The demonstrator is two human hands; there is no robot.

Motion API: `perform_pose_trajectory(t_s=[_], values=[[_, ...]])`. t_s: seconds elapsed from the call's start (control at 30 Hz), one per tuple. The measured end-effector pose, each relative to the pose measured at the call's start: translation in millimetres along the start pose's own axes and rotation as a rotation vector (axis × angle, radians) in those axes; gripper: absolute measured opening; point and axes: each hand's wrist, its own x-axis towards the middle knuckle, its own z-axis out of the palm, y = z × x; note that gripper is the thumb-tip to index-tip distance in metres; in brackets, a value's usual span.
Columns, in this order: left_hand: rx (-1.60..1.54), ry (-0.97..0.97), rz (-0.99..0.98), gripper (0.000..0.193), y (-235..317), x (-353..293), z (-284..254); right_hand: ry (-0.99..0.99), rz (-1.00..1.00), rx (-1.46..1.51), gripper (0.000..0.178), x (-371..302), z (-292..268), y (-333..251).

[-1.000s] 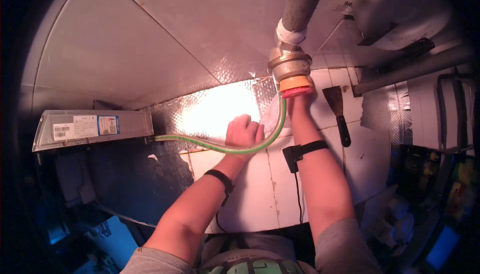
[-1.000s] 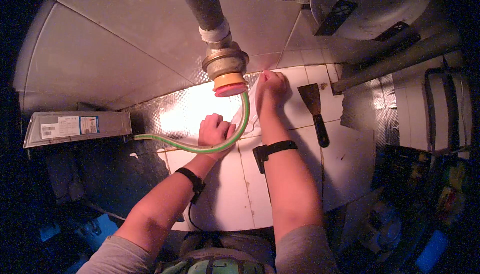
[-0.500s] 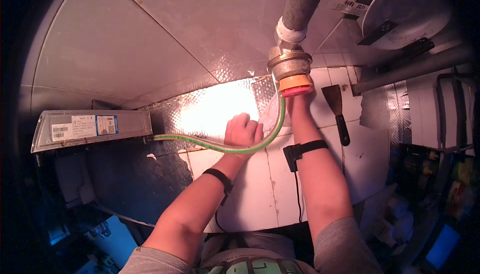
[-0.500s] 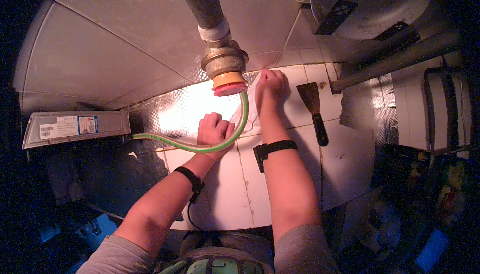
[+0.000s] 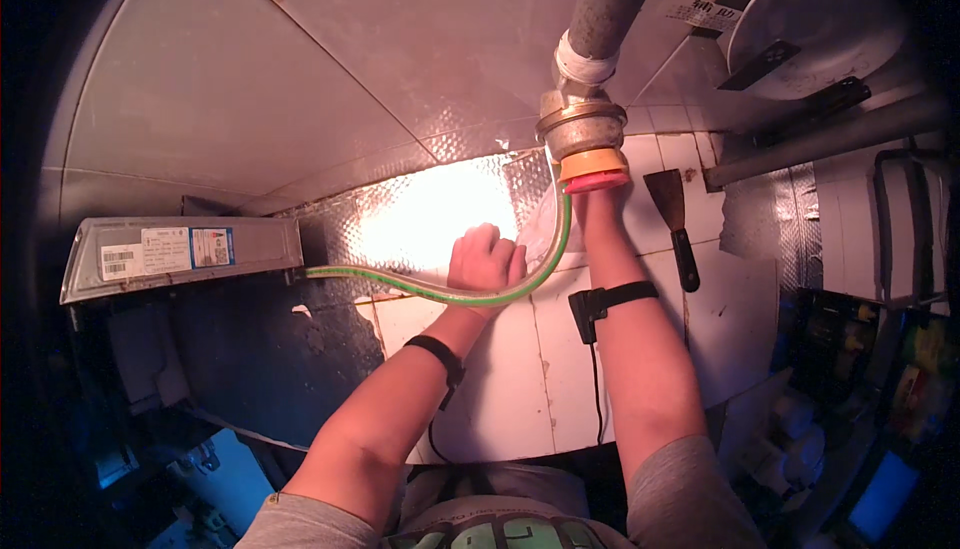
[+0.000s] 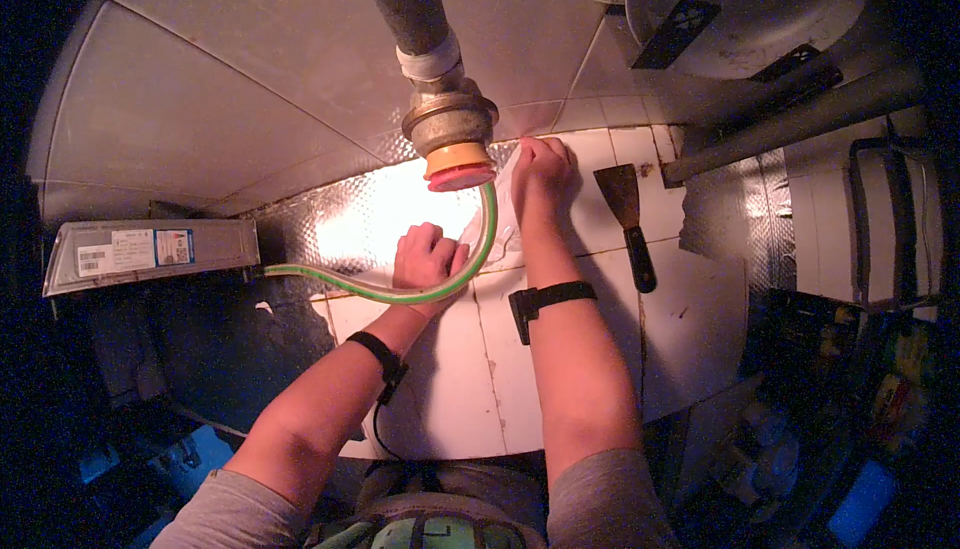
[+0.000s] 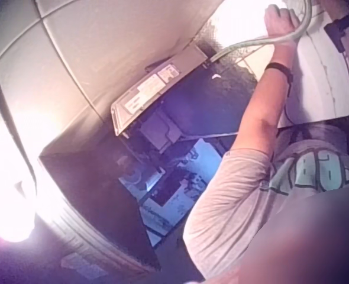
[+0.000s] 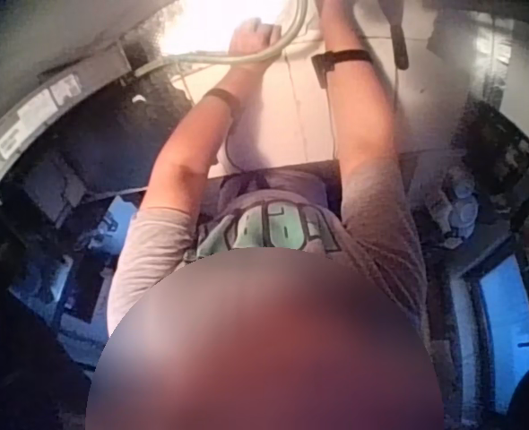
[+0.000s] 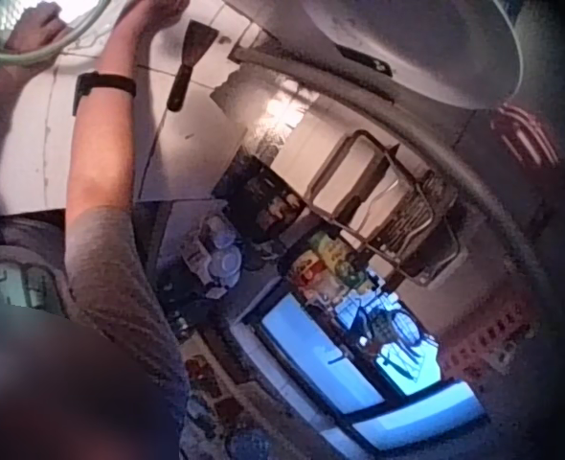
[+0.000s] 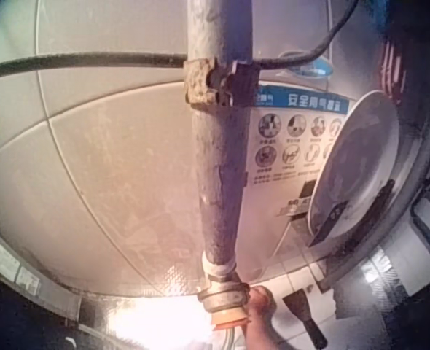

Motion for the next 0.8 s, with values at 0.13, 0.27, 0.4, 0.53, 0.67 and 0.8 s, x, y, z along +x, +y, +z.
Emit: perform_pose_trajectory(t_s=[0.13,0.27,0.4,0.53,0.67,0.8], values=[[-0.003,-0.002,-0.003,0.018,2.0,1.9,-1.7,0.006,0.102,0.201,0.023,3.5,11.0,11.5],[-0.008,-0.003,-0.011,0.018,3.4,2.0,-0.4,0.085,-0.042,0.056,0.021,4.8,-5.6,1.6],[-0.022,-0.007,-0.001,0.018,4.5,3.4,1.9,0.136,0.151,0.526,0.018,11.7,22.1,27.3],[-0.005,-0.005,-0.021,0.017,-2.1,-1.9,-1.6,0.067,0.084,0.022,0.013,0.5,-34.2,-48.3],[-0.013,-0.004,-0.008,0.017,0.2,0.2,0.6,0.137,0.024,0.023,0.01,-0.9,-35.9,-49.5],[-0.017,-0.024,-0.02,0.017,1.9,1.4,-0.6,0.208,0.05,-0.065,0.01,0.0,-22.9,-46.2]])
